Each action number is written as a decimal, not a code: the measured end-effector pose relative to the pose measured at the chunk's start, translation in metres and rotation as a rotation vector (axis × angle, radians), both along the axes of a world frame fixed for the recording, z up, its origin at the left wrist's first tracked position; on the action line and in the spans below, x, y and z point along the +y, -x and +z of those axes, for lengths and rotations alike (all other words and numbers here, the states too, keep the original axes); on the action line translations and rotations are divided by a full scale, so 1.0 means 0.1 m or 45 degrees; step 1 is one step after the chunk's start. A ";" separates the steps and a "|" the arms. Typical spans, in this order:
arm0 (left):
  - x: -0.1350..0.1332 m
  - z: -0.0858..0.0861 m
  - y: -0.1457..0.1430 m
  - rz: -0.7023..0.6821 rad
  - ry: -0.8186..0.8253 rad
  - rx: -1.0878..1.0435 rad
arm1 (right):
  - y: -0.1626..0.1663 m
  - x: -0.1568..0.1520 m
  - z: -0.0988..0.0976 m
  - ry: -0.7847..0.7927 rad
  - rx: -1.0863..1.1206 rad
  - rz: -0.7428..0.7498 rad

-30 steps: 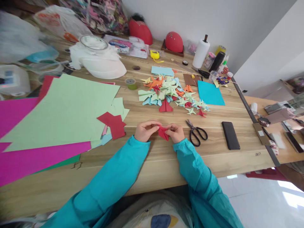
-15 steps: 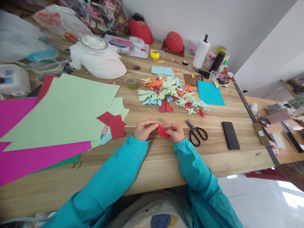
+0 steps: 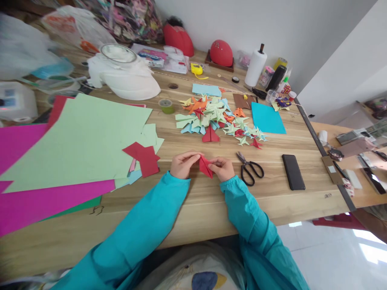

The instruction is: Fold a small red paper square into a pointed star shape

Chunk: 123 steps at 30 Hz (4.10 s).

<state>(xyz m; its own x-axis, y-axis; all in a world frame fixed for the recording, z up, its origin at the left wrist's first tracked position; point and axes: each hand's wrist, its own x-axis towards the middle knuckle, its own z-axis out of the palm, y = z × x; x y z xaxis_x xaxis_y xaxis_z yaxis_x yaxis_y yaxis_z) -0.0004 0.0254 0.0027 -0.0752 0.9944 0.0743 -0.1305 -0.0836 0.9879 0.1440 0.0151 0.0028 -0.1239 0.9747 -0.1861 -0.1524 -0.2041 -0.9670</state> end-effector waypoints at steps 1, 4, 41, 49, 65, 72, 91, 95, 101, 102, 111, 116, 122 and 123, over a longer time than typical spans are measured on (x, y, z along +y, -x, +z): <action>0.00 -0.01 0.00 0.003 0.010 -0.013 | 0.00 0.00 0.00 -0.002 0.000 -0.006; 0.00 -0.03 -0.02 0.006 0.075 -0.077 | 0.00 0.00 0.01 0.001 0.011 -0.032; 0.00 0.01 -0.02 0.052 0.116 -0.015 | 0.01 -0.01 -0.06 -0.062 -0.030 0.054; -0.01 0.01 -0.03 0.143 -0.068 0.166 | 0.02 -0.02 -0.01 -0.046 -0.012 0.068; -0.03 -0.03 -0.10 -0.246 0.126 -0.011 | 0.01 0.02 0.00 -0.092 0.072 -0.169; -0.03 -0.03 -0.10 -0.152 0.087 0.024 | 0.02 0.02 -0.02 -0.094 0.050 -0.187; -0.05 0.03 -0.03 -0.183 -0.061 0.000 | -0.01 0.00 -0.02 -0.164 0.126 -0.157; -0.06 0.06 -0.03 -0.192 -0.075 0.033 | -0.02 0.01 -0.04 -0.166 0.166 -0.122; -0.06 0.02 -0.05 -0.118 -0.150 0.182 | -0.01 0.00 -0.02 -0.084 0.176 -0.156; -0.05 0.02 -0.05 -0.097 -0.158 0.194 | -0.01 0.00 -0.01 -0.066 0.164 -0.147; -0.05 0.05 -0.08 0.026 0.043 0.034 | 0.04 -0.03 -0.02 -0.048 0.001 0.153; -0.04 0.02 -0.07 -0.125 0.132 -0.025 | 0.05 -0.03 -0.03 -0.062 -0.006 0.190; -0.05 0.00 -0.07 -0.168 0.038 0.071 | 0.08 -0.07 -0.04 -0.057 0.003 0.253; -0.05 0.01 -0.07 -0.143 0.028 0.082 | 0.09 -0.07 -0.05 -0.051 -0.002 0.262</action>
<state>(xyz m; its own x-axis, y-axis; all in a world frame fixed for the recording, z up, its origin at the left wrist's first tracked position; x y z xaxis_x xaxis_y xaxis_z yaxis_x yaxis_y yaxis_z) 0.0070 0.0201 0.0034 0.0409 0.9977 0.0532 -0.0740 -0.0501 0.9960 0.1355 0.0078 -0.0021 -0.3207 0.9355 -0.1480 -0.1103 -0.1921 -0.9752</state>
